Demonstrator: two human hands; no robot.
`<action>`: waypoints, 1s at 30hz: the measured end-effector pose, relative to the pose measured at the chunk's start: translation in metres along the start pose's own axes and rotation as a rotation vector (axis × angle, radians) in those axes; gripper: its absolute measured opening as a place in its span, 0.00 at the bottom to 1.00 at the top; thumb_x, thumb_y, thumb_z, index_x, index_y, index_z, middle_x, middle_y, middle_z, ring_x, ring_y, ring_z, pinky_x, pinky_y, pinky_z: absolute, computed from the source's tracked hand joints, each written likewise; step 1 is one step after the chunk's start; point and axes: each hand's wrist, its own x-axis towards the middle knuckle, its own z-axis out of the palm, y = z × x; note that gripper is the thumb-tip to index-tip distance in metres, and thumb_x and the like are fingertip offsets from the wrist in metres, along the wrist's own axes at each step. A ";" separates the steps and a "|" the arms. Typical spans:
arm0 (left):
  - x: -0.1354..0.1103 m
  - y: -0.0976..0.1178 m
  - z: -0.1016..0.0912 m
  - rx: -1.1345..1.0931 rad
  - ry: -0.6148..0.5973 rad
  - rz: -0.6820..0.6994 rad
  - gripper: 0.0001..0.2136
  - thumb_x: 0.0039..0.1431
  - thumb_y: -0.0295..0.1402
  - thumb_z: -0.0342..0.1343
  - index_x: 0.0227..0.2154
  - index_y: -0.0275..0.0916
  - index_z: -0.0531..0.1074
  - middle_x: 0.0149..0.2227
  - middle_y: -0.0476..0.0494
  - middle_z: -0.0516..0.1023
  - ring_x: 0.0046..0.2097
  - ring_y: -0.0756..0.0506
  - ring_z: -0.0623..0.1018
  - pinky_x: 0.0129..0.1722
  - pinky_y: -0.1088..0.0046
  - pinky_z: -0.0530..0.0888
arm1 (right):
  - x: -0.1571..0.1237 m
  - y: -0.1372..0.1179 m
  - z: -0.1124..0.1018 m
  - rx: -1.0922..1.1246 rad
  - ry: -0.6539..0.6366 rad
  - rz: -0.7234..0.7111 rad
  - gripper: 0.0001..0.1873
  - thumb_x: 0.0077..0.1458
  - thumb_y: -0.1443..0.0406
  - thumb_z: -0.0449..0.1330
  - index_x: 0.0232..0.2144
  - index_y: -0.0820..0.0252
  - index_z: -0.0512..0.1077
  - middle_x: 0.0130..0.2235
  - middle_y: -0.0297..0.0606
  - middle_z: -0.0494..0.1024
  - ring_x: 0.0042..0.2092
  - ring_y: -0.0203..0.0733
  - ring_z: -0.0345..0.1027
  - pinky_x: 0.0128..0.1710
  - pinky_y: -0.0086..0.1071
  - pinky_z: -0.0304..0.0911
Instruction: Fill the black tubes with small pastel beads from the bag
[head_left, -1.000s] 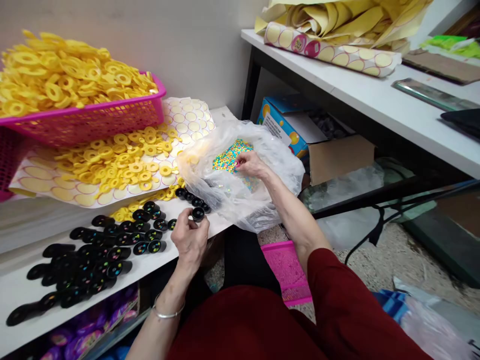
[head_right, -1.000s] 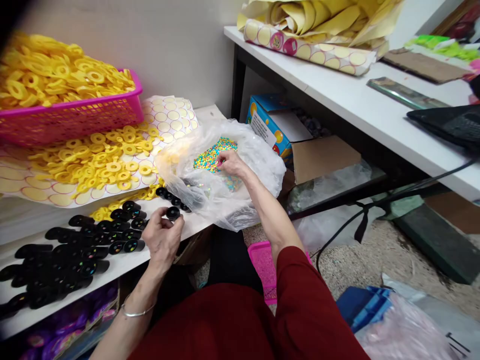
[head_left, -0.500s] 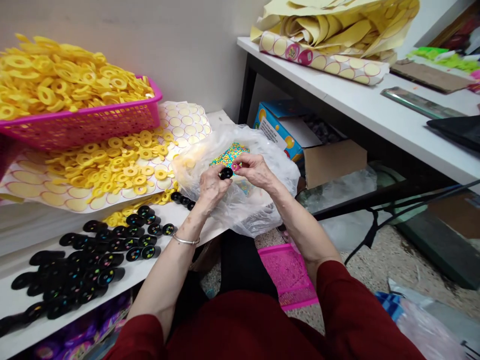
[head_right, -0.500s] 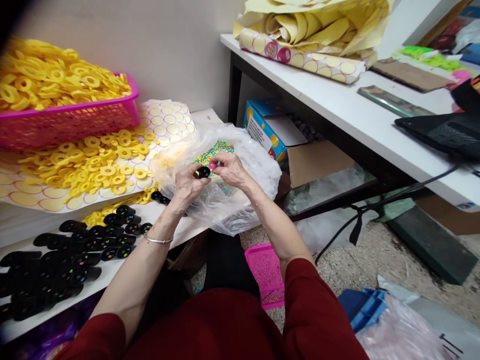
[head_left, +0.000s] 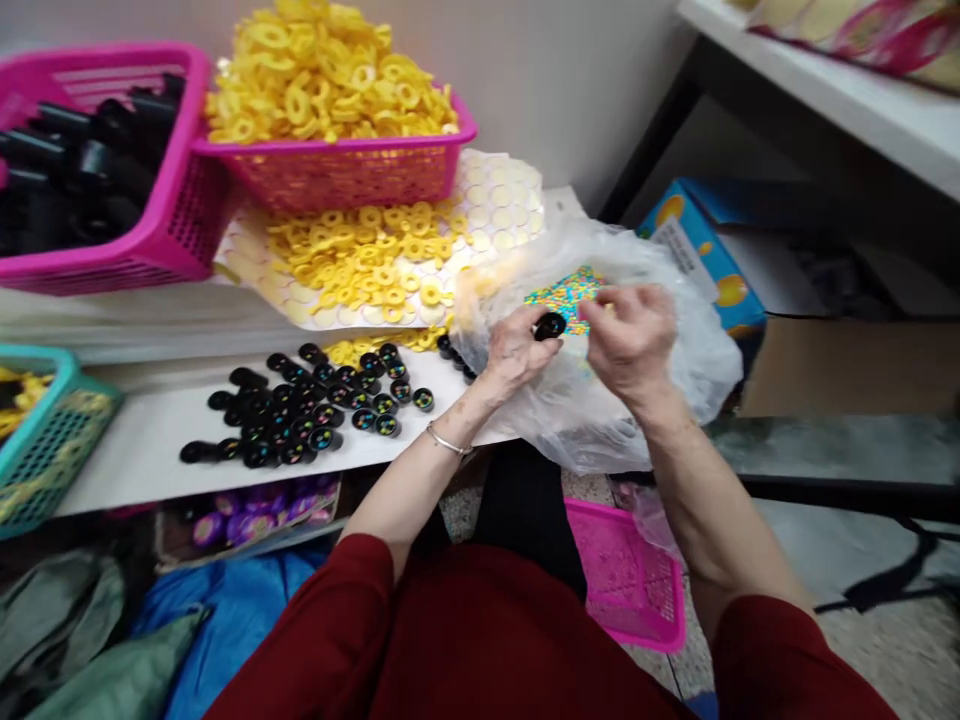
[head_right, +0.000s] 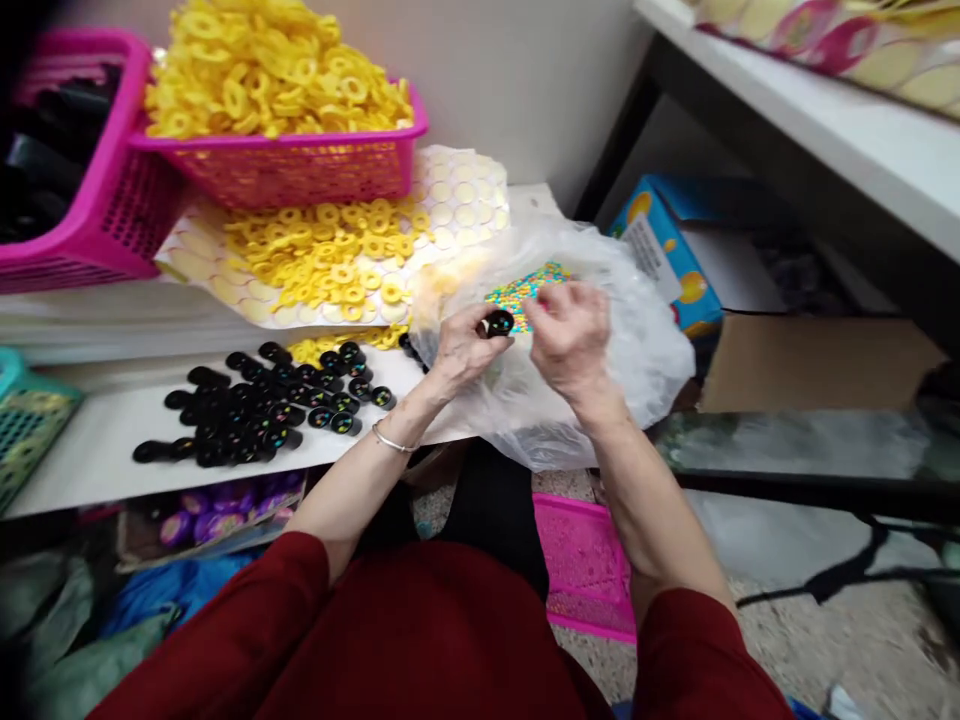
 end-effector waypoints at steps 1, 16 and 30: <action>-0.004 -0.001 -0.004 -0.026 0.028 0.016 0.16 0.46 0.28 0.62 0.41 0.38 0.78 0.38 0.47 0.81 0.37 0.47 0.77 0.36 0.72 0.72 | -0.004 0.003 0.004 0.096 0.085 0.068 0.07 0.56 0.65 0.58 0.31 0.54 0.77 0.36 0.39 0.76 0.42 0.45 0.64 0.47 0.44 0.58; -0.192 -0.052 -0.097 0.424 0.362 0.155 0.15 0.59 0.31 0.58 0.49 0.36 0.73 0.39 0.40 0.80 0.36 0.48 0.80 0.36 0.75 0.77 | -0.038 0.030 0.054 0.971 0.238 0.894 0.16 0.33 0.62 0.73 0.26 0.58 0.73 0.26 0.29 0.74 0.28 0.32 0.67 0.27 0.29 0.67; -0.205 -0.093 -0.099 0.692 0.387 0.090 0.15 0.63 0.36 0.55 0.48 0.35 0.76 0.54 0.26 0.76 0.53 0.38 0.78 0.51 0.63 0.75 | -0.074 -0.162 0.060 0.962 -0.147 0.436 0.09 0.61 0.58 0.56 0.41 0.55 0.68 0.42 0.39 0.74 0.43 0.41 0.69 0.47 0.38 0.67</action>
